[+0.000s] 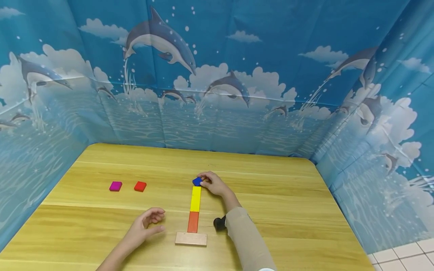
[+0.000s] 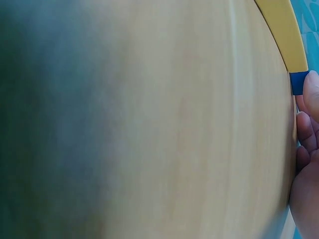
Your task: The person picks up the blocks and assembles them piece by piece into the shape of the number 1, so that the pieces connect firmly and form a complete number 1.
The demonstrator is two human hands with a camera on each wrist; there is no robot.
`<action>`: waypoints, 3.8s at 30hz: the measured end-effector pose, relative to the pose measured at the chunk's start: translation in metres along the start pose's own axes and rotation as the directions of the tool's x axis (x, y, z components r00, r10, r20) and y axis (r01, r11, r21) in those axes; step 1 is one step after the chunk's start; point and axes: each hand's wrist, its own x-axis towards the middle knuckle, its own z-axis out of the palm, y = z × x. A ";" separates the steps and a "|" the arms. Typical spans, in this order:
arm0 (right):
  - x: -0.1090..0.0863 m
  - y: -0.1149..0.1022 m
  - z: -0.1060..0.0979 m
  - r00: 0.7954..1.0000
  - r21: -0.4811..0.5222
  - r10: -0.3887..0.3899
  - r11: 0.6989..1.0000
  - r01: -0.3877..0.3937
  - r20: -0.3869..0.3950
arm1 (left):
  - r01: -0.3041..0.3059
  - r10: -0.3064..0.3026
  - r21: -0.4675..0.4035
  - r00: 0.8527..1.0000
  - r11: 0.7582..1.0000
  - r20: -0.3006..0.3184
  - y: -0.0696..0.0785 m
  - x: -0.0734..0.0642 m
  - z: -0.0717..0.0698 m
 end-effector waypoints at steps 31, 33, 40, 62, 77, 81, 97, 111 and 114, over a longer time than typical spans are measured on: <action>0.005 0.016 0.003 0.999 -0.014 -0.034 0.999 0.035 0.012 | 0.069 0.101 0.453 0.934 0.889 -0.342 -0.014 0.030 -0.138; 0.003 0.007 0.001 0.999 -0.003 -0.030 1.000 0.030 0.022 | 0.069 0.102 0.458 0.936 0.886 -0.338 -0.017 0.031 -0.144; -0.001 -0.001 -0.001 0.999 -0.010 -0.024 1.000 0.025 0.027 | 0.081 0.092 0.485 0.942 0.871 -0.322 -0.021 0.031 -0.160; 0.012 0.045 0.007 1.000 -0.019 -0.011 1.000 0.011 0.000 | 0.102 0.027 0.622 0.981 0.776 -0.193 -0.030 0.037 -0.184; 0.011 0.045 0.009 1.000 -0.033 -0.025 0.999 0.025 0.000 | 0.090 0.013 0.694 0.990 0.714 -0.141 -0.030 0.033 -0.180; 0.011 0.046 0.010 0.999 -0.009 -0.037 0.999 0.037 -0.006 | 0.096 0.020 0.691 0.987 0.716 -0.158 -0.031 0.032 -0.179; 0.008 0.038 0.008 1.000 -0.029 -0.020 0.999 0.020 -0.004 | 0.110 0.045 0.673 0.977 0.731 -0.209 -0.036 0.033 -0.176; -0.002 0.001 -0.002 0.999 0.001 -0.041 0.999 0.041 0.015 | 0.137 0.061 0.627 0.957 0.767 -0.284 -0.036 0.034 -0.174; 0.000 0.007 0.000 0.999 0.005 -0.032 0.999 0.032 0.022 | 0.141 0.070 0.603 0.947 0.786 -0.313 -0.036 0.034 -0.173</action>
